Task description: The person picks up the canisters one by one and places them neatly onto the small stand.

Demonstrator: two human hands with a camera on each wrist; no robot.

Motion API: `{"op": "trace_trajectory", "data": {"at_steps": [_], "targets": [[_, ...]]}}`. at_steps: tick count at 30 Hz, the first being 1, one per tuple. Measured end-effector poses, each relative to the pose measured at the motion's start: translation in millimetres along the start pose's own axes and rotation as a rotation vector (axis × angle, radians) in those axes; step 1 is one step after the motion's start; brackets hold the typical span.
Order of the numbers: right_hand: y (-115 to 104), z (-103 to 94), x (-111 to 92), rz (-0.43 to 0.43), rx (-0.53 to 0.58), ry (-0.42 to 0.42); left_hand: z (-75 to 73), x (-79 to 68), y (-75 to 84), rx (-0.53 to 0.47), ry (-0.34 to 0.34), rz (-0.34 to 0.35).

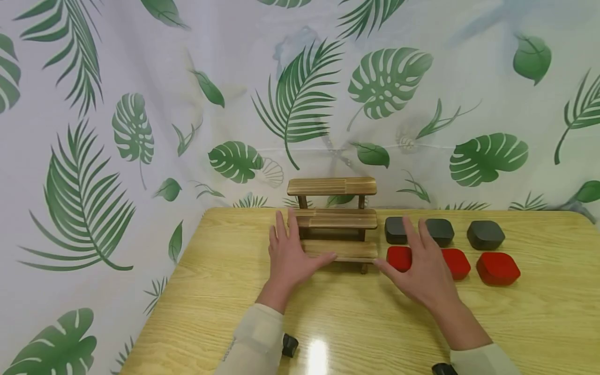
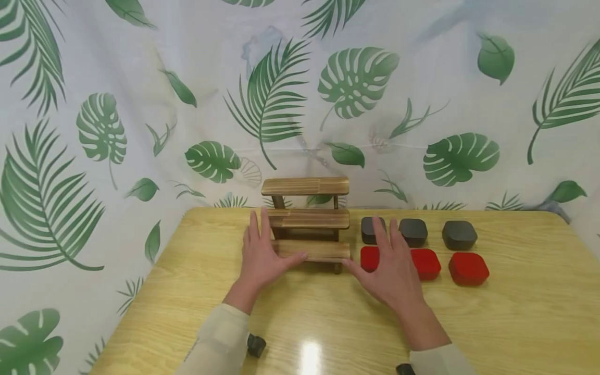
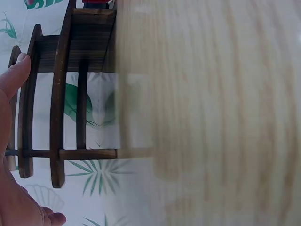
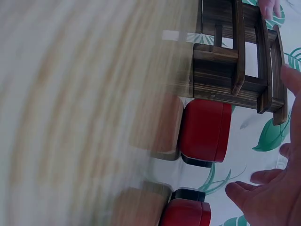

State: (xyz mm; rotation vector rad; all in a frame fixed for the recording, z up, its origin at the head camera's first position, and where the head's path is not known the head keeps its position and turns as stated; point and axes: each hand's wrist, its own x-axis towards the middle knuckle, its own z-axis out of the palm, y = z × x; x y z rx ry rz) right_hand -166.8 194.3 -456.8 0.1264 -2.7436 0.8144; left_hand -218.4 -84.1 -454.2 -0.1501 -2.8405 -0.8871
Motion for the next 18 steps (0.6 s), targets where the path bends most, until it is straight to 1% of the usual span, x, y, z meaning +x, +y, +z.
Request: {"op": "trace_trajectory", "data": {"at_steps": [8, 15, 18], "targets": [[1, 3.2, 1, 0.046, 0.036, -0.061, 4.2, -0.2, -9.4, -0.127, -0.047, -0.033], [3, 3.7, 1, 0.073, 0.046, -0.109, 7.2, -0.3, -15.1, -0.204, -0.066, -0.006], [5, 4.3, 1, 0.09, 0.05, -0.135, 7.3, -0.4, -15.7, -0.237, -0.083, -0.009]]}}
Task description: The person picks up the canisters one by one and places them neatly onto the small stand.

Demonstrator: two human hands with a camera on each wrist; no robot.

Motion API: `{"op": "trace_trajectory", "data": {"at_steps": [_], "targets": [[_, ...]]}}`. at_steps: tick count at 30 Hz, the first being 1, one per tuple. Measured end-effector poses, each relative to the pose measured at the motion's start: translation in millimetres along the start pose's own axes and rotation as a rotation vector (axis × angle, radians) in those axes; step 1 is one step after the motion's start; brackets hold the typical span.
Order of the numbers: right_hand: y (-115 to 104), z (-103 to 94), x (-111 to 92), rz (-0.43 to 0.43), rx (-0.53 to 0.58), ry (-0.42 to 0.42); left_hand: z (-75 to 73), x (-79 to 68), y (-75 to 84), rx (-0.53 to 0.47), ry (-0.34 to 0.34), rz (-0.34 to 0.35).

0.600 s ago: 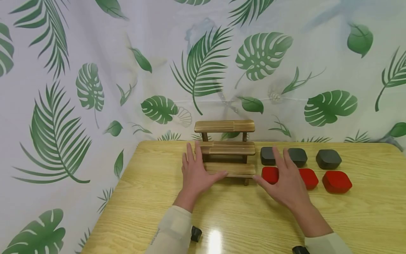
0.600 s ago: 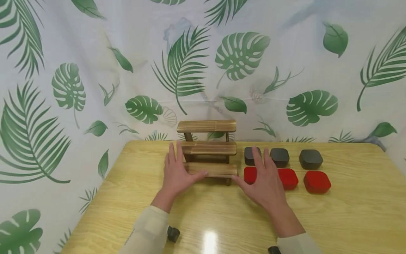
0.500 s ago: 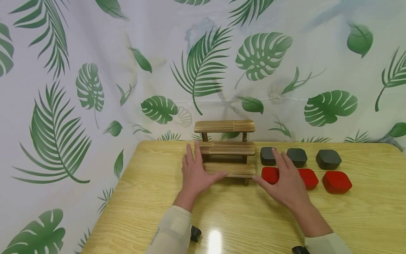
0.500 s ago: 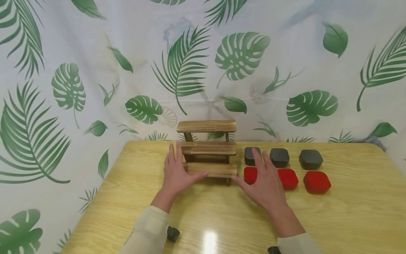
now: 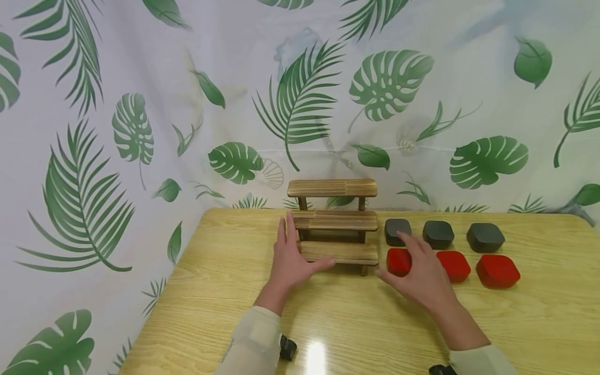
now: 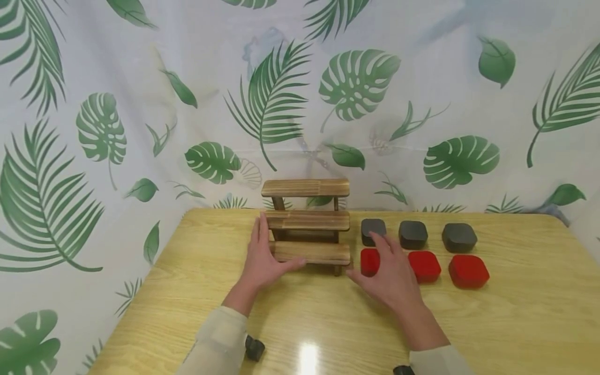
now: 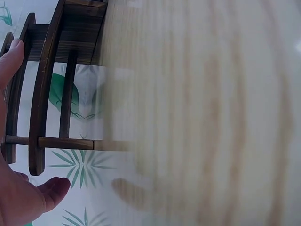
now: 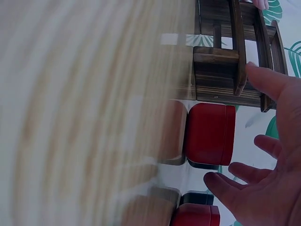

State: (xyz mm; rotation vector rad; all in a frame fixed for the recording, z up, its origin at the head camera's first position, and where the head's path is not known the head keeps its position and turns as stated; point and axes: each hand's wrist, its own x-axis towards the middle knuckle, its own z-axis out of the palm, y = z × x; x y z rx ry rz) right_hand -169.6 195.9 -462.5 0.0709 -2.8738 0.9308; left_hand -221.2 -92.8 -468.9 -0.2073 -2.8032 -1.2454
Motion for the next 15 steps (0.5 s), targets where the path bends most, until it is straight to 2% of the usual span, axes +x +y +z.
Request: {"op": "trace_trajectory", "data": {"at_steps": [5, 11, 15], "targets": [[1.8, 1.7, 1.1, 0.027, 0.003, -0.031, 0.3, 0.2, -2.7, -0.042, -0.004, 0.001], [1.8, 3.9, 1.6, 0.023, 0.014, -0.03, 2.0, 1.3, -6.2, -0.125, 0.0, 0.031], [0.7, 5.5, 2.1, 0.017, 0.019, -0.027, 2.0, 1.3, -7.0, -0.178, 0.001, 0.025]]}}
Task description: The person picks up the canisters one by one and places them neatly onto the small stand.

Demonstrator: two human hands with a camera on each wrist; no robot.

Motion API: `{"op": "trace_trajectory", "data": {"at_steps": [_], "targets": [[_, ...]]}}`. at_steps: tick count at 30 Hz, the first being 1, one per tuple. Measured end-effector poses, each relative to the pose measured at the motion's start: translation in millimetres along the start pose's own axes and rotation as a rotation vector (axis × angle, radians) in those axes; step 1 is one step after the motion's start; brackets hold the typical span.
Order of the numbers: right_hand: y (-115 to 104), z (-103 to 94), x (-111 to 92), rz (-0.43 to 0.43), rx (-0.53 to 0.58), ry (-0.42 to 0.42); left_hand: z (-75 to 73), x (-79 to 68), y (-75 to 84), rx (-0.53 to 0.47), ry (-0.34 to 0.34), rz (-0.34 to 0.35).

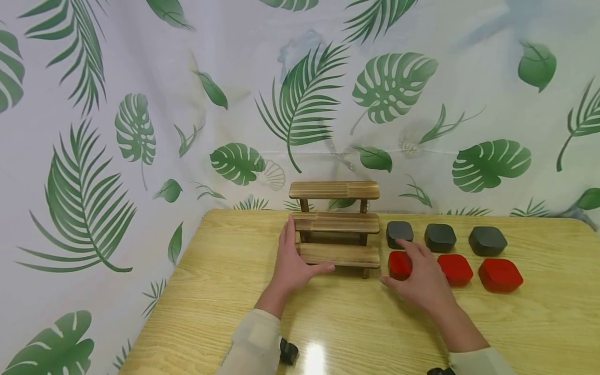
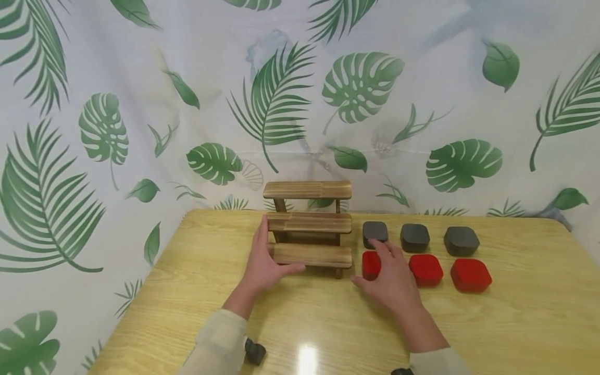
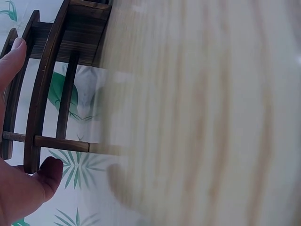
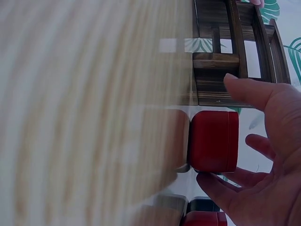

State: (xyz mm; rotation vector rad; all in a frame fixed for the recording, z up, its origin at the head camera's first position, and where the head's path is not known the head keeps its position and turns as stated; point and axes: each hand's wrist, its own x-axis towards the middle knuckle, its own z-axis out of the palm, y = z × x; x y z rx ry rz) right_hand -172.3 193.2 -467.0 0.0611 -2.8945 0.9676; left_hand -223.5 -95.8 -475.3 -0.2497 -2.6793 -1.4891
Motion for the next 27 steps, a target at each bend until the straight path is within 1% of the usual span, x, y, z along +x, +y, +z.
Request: {"op": "trace_trajectory", "data": {"at_steps": [6, 11, 15, 18, 22, 27], "targets": [[1.8, 3.6, -0.2, -0.008, -0.005, 0.01, 0.7, -0.8, -0.9, -0.097, 0.019, -0.013], [4.0, 6.5, 0.4, -0.008, -0.004, 0.012, -0.3, -1.4, -1.8, -0.156, 0.034, -0.027], [4.0, 7.2, 0.3, 0.001, -0.012, 0.016, -1.8, -0.8, -0.9, -0.19, 0.051, -0.048], [3.2, 7.1, 0.2, 0.014, -0.015, 0.019, -2.6, 0.3, 0.6, -0.196, 0.066, -0.069], [1.6, 6.7, 0.1, 0.028, -0.017, 0.023, -3.3, 1.4, 0.8, -0.215, 0.08, -0.076], [1.5, 6.3, 1.0, 0.024, -0.028, 0.031, -4.5, 1.7, 3.2, -0.261, 0.09, -0.077]]}}
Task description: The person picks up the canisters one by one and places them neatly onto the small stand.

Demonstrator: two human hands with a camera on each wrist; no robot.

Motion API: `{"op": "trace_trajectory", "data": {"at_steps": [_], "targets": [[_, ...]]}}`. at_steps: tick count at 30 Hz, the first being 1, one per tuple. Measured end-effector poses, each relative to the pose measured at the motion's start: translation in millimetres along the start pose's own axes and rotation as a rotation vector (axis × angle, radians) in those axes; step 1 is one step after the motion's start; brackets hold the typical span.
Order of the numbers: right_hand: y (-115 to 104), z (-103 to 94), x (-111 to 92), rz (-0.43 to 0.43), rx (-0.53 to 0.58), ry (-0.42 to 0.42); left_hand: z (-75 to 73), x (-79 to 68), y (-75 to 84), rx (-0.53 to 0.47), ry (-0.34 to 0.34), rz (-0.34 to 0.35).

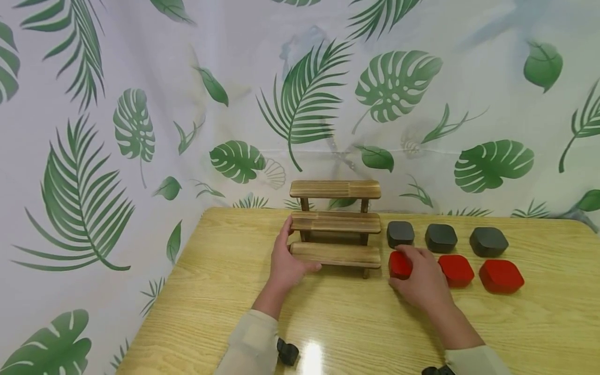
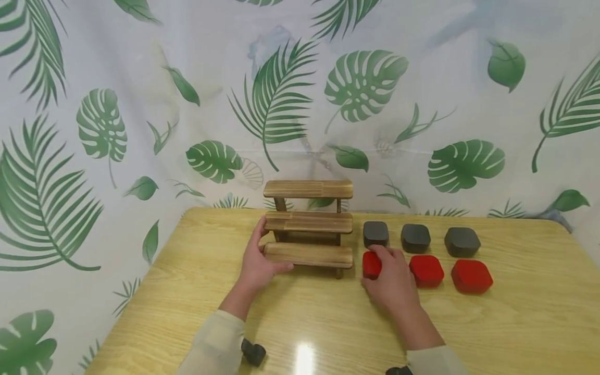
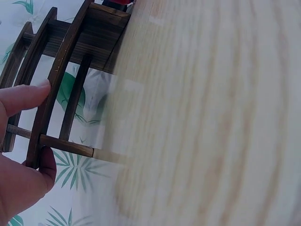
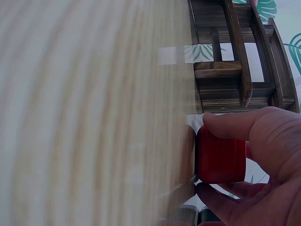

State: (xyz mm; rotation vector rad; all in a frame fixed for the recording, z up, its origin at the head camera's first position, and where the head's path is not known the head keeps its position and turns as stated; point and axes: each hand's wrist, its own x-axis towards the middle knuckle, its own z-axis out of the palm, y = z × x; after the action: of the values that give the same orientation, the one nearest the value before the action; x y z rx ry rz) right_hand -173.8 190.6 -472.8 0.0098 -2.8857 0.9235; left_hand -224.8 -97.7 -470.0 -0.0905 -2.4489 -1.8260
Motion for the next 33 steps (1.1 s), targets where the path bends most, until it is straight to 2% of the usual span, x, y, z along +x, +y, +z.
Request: {"op": "trace_trajectory", "data": {"at_steps": [9, 21, 33], "targets": [[-0.4, -0.6, 1.2, 0.005, -0.01, 0.015, -1.3, 2.6, 2.1, -0.016, 0.017, -0.011], [-2.7, 0.1, 0.0, 0.049, -0.005, 0.002, -5.7, 0.5, 0.1, -0.057, -0.004, -0.013], [-2.6, 0.5, -0.8, 0.048, 0.005, 0.019, -6.4, 0.2, -2.4, -0.061, -0.007, -0.013]]}}
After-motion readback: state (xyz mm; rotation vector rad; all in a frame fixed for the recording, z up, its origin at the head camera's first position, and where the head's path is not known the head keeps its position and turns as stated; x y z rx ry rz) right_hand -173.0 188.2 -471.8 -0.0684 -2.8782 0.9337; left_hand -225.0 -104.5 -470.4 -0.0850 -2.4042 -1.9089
